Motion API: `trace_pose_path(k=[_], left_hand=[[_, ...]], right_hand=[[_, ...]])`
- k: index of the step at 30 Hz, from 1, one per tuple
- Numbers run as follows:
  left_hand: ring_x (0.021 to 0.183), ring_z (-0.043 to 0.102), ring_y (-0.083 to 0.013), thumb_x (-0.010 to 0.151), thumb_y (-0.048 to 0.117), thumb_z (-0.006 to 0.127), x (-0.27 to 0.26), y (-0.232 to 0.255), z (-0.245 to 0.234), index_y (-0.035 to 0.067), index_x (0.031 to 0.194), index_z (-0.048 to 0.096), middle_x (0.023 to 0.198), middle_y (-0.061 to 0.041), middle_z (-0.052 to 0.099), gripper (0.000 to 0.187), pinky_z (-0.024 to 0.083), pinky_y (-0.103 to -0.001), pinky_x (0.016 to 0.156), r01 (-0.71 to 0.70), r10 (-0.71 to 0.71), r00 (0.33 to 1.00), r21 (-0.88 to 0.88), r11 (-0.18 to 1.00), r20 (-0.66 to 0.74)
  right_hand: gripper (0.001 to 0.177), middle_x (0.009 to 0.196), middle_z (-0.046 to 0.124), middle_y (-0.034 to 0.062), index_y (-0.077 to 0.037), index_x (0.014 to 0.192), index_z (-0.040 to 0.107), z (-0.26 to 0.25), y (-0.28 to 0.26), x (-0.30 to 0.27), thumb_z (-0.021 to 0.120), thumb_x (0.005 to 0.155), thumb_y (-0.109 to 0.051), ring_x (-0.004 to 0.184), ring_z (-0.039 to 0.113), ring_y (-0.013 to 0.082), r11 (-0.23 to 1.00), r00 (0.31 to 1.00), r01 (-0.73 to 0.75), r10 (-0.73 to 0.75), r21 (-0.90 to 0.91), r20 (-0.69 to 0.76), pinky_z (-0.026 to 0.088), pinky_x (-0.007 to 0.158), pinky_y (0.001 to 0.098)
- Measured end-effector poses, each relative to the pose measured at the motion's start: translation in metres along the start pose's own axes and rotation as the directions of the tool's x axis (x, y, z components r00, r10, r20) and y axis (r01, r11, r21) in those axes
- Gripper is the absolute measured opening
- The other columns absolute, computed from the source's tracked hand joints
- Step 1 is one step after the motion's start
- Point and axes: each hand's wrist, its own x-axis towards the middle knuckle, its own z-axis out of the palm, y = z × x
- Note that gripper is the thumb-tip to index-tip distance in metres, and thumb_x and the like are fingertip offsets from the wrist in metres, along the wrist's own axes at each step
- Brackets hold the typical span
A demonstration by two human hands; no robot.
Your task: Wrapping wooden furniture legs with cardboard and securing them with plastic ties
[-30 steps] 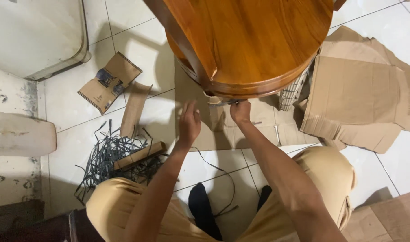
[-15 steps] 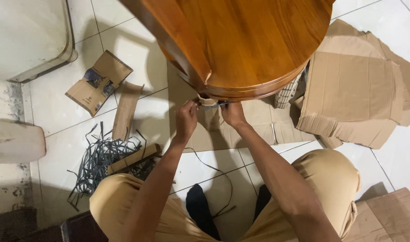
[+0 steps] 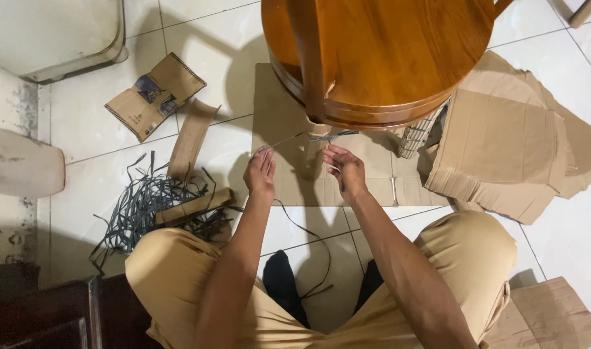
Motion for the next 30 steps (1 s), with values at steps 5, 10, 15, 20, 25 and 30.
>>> trace_pose_path(k=[5,10,15,20,25,30], left_hand=[[0.109,0.068,-0.0114,0.103,0.028,0.056,-0.021,0.007,0.016,0.018,0.119,0.065,0.132,0.0,0.069,0.021,0.053,-0.024,0.088,0.016,0.002,0.989,-0.12,0.993,0.147],[0.089,0.072,-0.0107,0.099,0.03,0.066,-0.026,-0.017,0.018,0.02,0.108,0.068,0.105,0.002,0.076,0.013,0.058,-0.025,0.075,-0.041,0.035,0.981,0.028,0.999,0.191],[0.086,0.07,-0.0139,0.102,0.026,0.066,-0.053,-0.047,0.019,0.013,0.107,0.067,0.097,-0.005,0.076,0.013,0.057,-0.025,0.074,-0.317,0.197,0.936,0.456,0.831,0.292],[0.1,0.073,-0.0304,0.098,0.013,0.065,-0.099,-0.052,0.031,0.012,0.104,0.067,0.098,-0.01,0.072,0.006,0.058,-0.039,0.085,-0.633,0.413,0.769,0.668,0.39,0.487],[0.097,0.074,-0.0296,0.1,0.01,0.063,-0.135,-0.027,0.05,0.013,0.106,0.072,0.097,-0.008,0.074,0.011,0.058,-0.036,0.083,-0.743,0.398,0.665,0.611,0.272,0.632],[0.097,0.074,-0.0357,0.099,-0.001,0.061,-0.152,-0.016,0.055,0.01,0.108,0.071,0.099,-0.013,0.075,0.017,0.061,-0.042,0.082,-0.799,0.409,0.601,0.519,0.304,0.687]], right_hand=[[0.057,0.135,0.069,0.0093,-0.003,0.142,0.057,-0.02,0.014,0.008,0.043,0.086,-0.005,0.113,0.068,0.0162,0.99,0.984,-0.033,0.008,0.137,0.179,0.052,0.093,0.0284],[0.04,0.121,0.075,0.011,-0.001,0.133,0.064,-0.018,0.022,0.006,0.051,0.095,0.001,0.104,0.074,0.0156,0.99,0.979,0.137,-0.139,0.019,0.148,0.06,0.087,0.0271],[0.032,0.116,0.062,0.0062,-0.017,0.111,0.081,-0.02,0.03,0.006,0.074,0.087,0.003,0.1,0.058,0.0252,0.214,0.599,0.654,-0.732,-0.726,0.325,0.054,0.086,0.0314],[0.031,0.113,0.069,0.001,-0.016,0.113,0.081,-0.012,0.019,0.005,0.07,0.092,0.004,0.103,0.065,0.021,0.1,0.508,0.764,-0.704,-0.638,0.497,0.055,0.092,0.0299],[0.025,0.089,0.074,-0.0035,-0.019,0.111,0.081,-0.012,0.017,0.019,0.071,0.096,-0.001,0.089,0.066,0.0168,0.076,0.51,0.769,-0.672,-0.635,0.537,0.056,0.083,0.028],[0.004,0.085,0.071,0.0072,-0.013,0.1,0.074,-0.01,0.022,0.014,0.075,0.097,-0.011,0.082,0.074,0.0265,0.273,0.673,0.681,-0.599,-0.679,0.434,0.063,0.072,0.0375]])
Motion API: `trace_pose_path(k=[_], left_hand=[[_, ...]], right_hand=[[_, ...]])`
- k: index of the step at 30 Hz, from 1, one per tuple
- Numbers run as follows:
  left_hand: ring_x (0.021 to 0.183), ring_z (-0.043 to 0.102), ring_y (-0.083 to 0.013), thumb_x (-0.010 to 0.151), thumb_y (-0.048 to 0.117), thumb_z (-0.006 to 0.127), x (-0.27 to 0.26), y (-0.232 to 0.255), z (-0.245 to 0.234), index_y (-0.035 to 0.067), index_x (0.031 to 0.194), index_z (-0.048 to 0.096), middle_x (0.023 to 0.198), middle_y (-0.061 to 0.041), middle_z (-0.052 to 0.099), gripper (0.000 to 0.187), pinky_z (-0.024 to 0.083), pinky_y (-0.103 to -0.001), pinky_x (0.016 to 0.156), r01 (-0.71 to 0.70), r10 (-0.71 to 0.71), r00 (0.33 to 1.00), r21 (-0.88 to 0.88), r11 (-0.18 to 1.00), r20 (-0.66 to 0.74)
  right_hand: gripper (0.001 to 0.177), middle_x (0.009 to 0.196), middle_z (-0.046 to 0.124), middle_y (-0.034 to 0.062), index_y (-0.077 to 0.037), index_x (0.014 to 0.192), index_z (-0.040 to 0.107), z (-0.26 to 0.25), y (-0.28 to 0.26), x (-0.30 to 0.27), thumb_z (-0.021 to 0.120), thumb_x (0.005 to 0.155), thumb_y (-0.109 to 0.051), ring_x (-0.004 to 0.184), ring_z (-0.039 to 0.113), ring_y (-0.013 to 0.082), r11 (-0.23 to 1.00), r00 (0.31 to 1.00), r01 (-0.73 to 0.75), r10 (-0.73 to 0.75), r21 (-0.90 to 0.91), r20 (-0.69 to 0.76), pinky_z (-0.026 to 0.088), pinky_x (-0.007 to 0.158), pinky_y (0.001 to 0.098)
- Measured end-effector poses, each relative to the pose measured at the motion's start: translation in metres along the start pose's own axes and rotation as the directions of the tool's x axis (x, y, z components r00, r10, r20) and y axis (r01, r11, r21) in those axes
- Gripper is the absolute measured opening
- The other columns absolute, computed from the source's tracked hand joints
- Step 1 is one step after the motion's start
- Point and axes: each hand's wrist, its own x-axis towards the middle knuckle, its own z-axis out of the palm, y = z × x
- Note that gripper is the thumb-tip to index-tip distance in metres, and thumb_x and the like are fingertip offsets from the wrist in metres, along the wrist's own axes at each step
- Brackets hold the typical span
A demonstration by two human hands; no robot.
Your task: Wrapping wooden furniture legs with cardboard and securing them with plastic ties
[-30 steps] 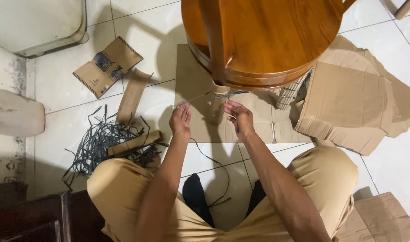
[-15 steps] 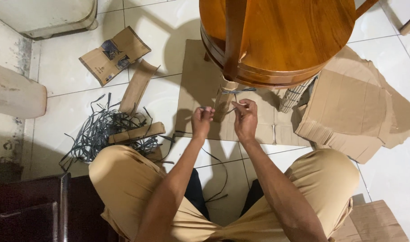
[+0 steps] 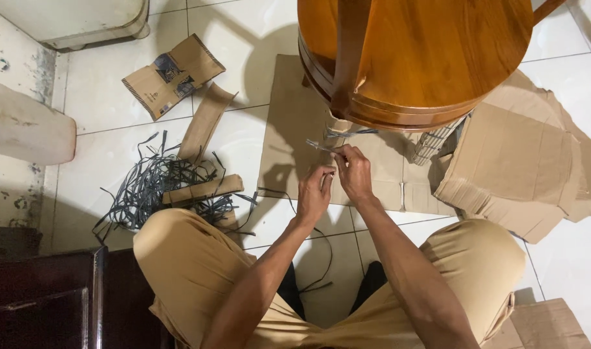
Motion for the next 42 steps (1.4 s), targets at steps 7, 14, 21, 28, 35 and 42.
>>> trace_pose_path(k=[7,14,21,28,35,42], left_hand=[[0.095,0.074,-0.0343,0.098,0.0,0.062,-0.015,-0.044,-0.001,0.007,0.106,0.071,0.097,-0.013,0.074,0.015,0.06,-0.042,0.084,0.128,-0.131,0.991,0.113,0.985,0.022],[0.096,0.072,-0.0371,0.099,0.002,0.061,-0.009,-0.033,-0.005,0.007,0.106,0.071,0.096,-0.016,0.071,0.014,0.058,-0.044,0.087,0.12,-0.117,0.991,0.048,0.992,-0.058],[0.097,0.07,-0.0396,0.099,0.005,0.061,-0.007,-0.033,-0.007,0.006,0.105,0.071,0.096,-0.017,0.072,0.011,0.056,-0.046,0.088,0.116,-0.112,0.992,0.054,0.992,-0.063],[0.099,0.072,-0.0343,0.098,0.001,0.063,-0.003,-0.006,-0.001,0.011,0.107,0.072,0.098,-0.01,0.073,0.016,0.057,-0.042,0.088,0.011,-0.011,0.999,0.003,1.0,-0.032],[0.098,0.073,-0.038,0.097,0.001,0.066,0.006,0.011,-0.005,0.011,0.107,0.075,0.1,-0.013,0.076,0.017,0.058,-0.045,0.085,-0.014,0.012,0.999,-0.047,0.999,-0.041],[0.097,0.074,-0.0372,0.1,0.023,0.07,0.022,-0.017,-0.004,0.012,0.101,0.074,0.093,-0.013,0.077,0.011,0.058,-0.048,0.082,0.038,-0.04,0.998,-0.059,0.998,-0.042]], right_hand=[[0.003,0.088,0.073,0.0105,-0.01,0.1,0.072,0.002,-0.002,-0.005,0.071,0.101,-0.012,0.083,0.074,0.0279,0.984,0.978,-0.157,0.167,0.089,-0.122,0.062,0.072,0.0364],[0.002,0.091,0.076,0.0134,-0.007,0.103,0.061,0.004,0.003,-0.017,0.061,0.104,-0.006,0.083,0.073,0.0306,0.968,0.962,-0.229,0.241,0.101,-0.127,0.06,0.07,0.0394],[0.004,0.09,0.073,0.014,-0.007,0.103,0.064,0.023,0.002,-0.021,0.064,0.104,-0.011,0.086,0.073,0.0342,0.994,0.993,-0.056,0.065,0.091,-0.103,0.061,0.072,0.0383],[0.003,0.086,0.068,0.0098,-0.01,0.102,0.069,0.01,-0.015,-0.014,0.067,0.102,-0.01,0.083,0.073,0.0309,0.997,0.995,0.028,-0.022,0.066,-0.095,0.061,0.074,0.0399],[0.027,0.087,0.071,0.0095,-0.014,0.108,0.078,0.007,-0.016,-0.011,0.071,0.089,0.005,0.086,0.073,0.0319,0.989,0.997,0.065,-0.059,0.131,-0.044,0.059,0.08,0.0416],[0.023,0.089,0.076,0.0068,-0.013,0.107,0.078,0.013,-0.009,-0.014,0.069,0.094,0.003,0.088,0.071,0.0302,0.986,0.993,0.109,-0.103,0.126,-0.053,0.057,0.08,0.0402]])
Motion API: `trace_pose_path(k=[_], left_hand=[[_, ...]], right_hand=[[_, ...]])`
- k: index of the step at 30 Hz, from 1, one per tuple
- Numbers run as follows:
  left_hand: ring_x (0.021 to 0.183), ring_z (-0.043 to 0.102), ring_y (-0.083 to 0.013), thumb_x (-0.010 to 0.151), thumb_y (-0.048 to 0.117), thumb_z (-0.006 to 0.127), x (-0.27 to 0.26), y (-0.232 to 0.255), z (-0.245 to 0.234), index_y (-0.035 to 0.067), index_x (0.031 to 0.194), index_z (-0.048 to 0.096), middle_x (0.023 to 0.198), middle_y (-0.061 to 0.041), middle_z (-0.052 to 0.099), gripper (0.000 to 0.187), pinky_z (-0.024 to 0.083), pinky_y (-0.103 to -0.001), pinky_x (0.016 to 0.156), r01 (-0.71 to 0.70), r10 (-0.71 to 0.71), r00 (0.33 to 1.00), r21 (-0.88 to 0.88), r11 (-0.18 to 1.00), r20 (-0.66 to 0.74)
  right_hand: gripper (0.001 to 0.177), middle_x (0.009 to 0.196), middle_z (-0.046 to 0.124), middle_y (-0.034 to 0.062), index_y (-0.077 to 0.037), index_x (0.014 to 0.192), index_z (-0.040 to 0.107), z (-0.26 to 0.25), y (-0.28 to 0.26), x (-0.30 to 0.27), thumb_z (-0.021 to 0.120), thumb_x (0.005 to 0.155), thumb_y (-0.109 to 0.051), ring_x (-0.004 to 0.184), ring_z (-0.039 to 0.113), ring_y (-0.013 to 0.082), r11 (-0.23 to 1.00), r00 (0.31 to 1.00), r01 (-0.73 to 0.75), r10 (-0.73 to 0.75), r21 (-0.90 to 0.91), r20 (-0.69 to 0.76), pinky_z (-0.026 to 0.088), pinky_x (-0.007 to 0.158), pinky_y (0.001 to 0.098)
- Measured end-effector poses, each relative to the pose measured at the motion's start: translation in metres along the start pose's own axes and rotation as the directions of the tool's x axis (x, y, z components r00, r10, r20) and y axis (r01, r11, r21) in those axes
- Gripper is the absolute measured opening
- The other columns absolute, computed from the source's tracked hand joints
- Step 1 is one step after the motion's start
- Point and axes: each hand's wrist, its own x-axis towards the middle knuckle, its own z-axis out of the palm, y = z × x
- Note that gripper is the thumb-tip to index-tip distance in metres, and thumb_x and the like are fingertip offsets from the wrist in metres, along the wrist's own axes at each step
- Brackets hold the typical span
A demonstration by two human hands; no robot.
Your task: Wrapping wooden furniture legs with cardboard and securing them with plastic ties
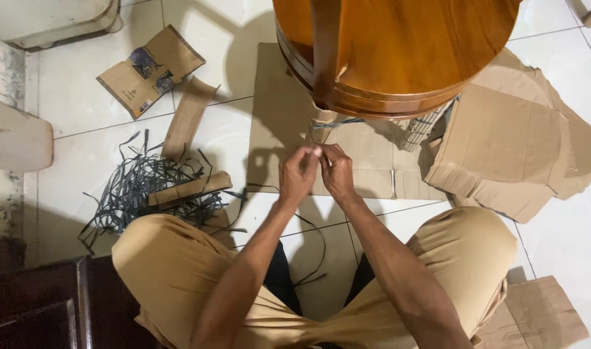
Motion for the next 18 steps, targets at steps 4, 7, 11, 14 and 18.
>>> trace_pose_path(k=[4,7,11,14,18], left_hand=[[0.113,0.062,-0.0416,0.101,0.008,0.055,0.036,-0.001,-0.014,0.011,0.111,0.072,0.12,-0.016,0.065,0.02,0.05,-0.05,0.098,-0.215,0.188,0.969,0.167,0.962,0.162],[0.113,0.057,-0.0384,0.093,0.01,0.063,0.046,-0.026,-0.014,0.013,0.107,0.072,0.119,-0.013,0.058,0.017,0.049,-0.048,0.097,-0.347,0.208,0.918,0.426,0.835,0.338],[0.098,0.053,-0.0317,0.096,0.026,0.056,0.049,-0.04,-0.001,0.012,0.087,0.062,0.1,-0.006,0.052,0.018,0.044,-0.045,0.085,-0.299,0.118,0.935,0.562,0.771,0.335],[0.092,0.056,-0.0343,0.097,0.031,0.053,0.042,-0.044,0.012,0.012,0.078,0.06,0.089,-0.008,0.053,0.027,0.045,-0.047,0.084,-0.162,0.023,0.968,0.555,0.816,0.248],[0.079,0.065,-0.043,0.098,0.038,0.05,0.041,-0.032,0.011,0.013,0.065,0.065,0.07,-0.016,0.065,0.044,0.049,-0.052,0.079,0.117,-0.232,0.952,0.459,0.881,0.202]], right_hand=[[0.021,0.092,0.075,0.0096,-0.008,0.105,0.076,-0.004,-0.007,0.001,0.068,0.092,0.006,0.09,0.071,0.0327,0.998,0.999,0.038,-0.039,-0.043,-0.009,0.058,0.08,0.0417],[0.022,0.092,0.077,0.0067,-0.011,0.103,0.078,-0.008,-0.017,0.004,0.071,0.091,0.006,0.09,0.072,0.0282,0.994,0.998,0.061,-0.064,-0.091,-0.022,0.057,0.081,0.0374],[0.022,0.091,0.078,0.0047,-0.011,0.103,0.079,-0.009,-0.019,0.004,0.076,0.088,0.005,0.087,0.073,0.0234,0.975,0.995,0.063,-0.078,-0.212,-0.063,0.059,0.078,0.0334],[0.023,0.09,0.079,0.0065,-0.009,0.101,0.079,-0.008,-0.009,0.003,0.077,0.085,0.008,0.086,0.073,0.0243,0.965,0.991,0.082,-0.105,-0.248,-0.081,0.059,0.077,0.0346],[0.021,0.09,0.078,0.0058,-0.007,0.097,0.079,-0.01,-0.017,0.002,0.078,0.084,0.01,0.087,0.073,0.0237,0.958,0.984,0.117,-0.147,-0.261,-0.101,0.059,0.078,0.0332]])
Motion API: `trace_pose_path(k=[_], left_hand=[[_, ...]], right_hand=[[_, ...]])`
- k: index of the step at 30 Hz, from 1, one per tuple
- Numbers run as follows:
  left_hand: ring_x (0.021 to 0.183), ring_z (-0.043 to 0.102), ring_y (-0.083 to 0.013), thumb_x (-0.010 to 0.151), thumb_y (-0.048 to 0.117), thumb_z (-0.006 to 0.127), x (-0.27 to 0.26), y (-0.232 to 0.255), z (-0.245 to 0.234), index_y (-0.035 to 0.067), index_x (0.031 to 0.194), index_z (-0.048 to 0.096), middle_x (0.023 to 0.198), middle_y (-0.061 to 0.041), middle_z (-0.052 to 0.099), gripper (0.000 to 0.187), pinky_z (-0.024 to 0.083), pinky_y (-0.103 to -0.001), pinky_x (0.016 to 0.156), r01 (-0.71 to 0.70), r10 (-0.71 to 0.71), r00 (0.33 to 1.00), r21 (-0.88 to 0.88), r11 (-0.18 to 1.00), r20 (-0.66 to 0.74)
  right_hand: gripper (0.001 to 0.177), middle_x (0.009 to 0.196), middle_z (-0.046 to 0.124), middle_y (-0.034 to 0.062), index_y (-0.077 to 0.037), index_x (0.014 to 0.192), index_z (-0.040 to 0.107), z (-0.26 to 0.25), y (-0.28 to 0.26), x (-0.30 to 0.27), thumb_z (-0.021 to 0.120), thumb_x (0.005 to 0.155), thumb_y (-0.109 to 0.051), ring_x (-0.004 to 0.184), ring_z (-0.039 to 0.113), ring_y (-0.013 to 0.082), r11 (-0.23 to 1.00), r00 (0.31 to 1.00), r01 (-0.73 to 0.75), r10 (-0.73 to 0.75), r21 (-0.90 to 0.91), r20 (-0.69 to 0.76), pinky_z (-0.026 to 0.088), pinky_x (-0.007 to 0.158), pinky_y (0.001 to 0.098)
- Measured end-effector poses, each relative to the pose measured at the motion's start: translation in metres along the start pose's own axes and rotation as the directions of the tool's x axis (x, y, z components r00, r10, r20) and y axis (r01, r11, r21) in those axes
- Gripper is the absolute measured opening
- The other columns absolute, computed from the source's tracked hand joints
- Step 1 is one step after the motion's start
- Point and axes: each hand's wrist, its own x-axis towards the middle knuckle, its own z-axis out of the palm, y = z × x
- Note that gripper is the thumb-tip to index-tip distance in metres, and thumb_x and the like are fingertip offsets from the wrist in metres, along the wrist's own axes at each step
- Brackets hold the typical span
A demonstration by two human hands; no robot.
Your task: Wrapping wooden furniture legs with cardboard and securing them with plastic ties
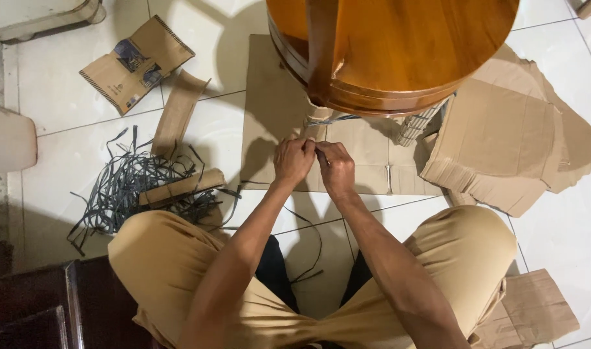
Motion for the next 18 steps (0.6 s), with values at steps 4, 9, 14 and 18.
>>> trace_pose_path(k=[4,9,14,18], left_hand=[[0.07,0.068,-0.0251,0.091,0.05,0.053,0.004,-0.011,0.007,0.023,0.064,0.068,0.062,0.0,0.067,0.041,0.049,-0.038,0.066,0.227,-0.197,0.966,-0.191,0.955,0.167],[0.081,0.07,-0.044,0.089,0.029,0.062,-0.001,0.007,-0.017,0.011,0.08,0.074,0.08,-0.019,0.068,0.023,0.054,-0.05,0.069,0.013,-0.011,0.999,-0.084,0.996,0.031],[0.088,0.072,-0.0412,0.087,0.024,0.07,-0.002,0.003,-0.025,0.016,0.09,0.076,0.088,-0.013,0.07,0.011,0.057,-0.053,0.077,-0.153,0.152,0.988,0.03,0.988,0.042],[0.081,0.072,-0.0403,0.09,0.027,0.071,-0.008,0.011,-0.031,0.015,0.088,0.074,0.082,-0.01,0.068,0.012,0.056,-0.054,0.075,-0.157,0.158,0.987,0.118,0.981,-0.002]], right_hand=[[0.023,0.09,0.078,0.0034,-0.009,0.096,0.079,0.001,0.0,0.001,0.078,0.083,0.01,0.088,0.073,0.0223,0.999,1.0,0.007,-0.006,0.039,-0.008,0.059,0.079,0.0321],[0.02,0.089,0.077,0.0049,-0.008,0.096,0.078,0.002,0.014,-0.002,0.08,0.085,0.008,0.084,0.072,0.0231,1.0,1.0,-0.021,0.021,0.022,-0.008,0.058,0.076,0.0334],[0.017,0.089,0.077,0.0041,-0.009,0.097,0.078,-0.007,-0.004,0.007,0.079,0.087,0.005,0.084,0.071,0.0213,1.0,1.0,-0.006,0.007,0.023,-0.017,0.058,0.076,0.0316],[0.015,0.089,0.076,0.0054,-0.008,0.098,0.078,-0.009,-0.008,0.01,0.078,0.088,0.004,0.085,0.071,0.0226,0.998,1.0,-0.002,0.003,0.057,-0.017,0.058,0.076,0.0326]])
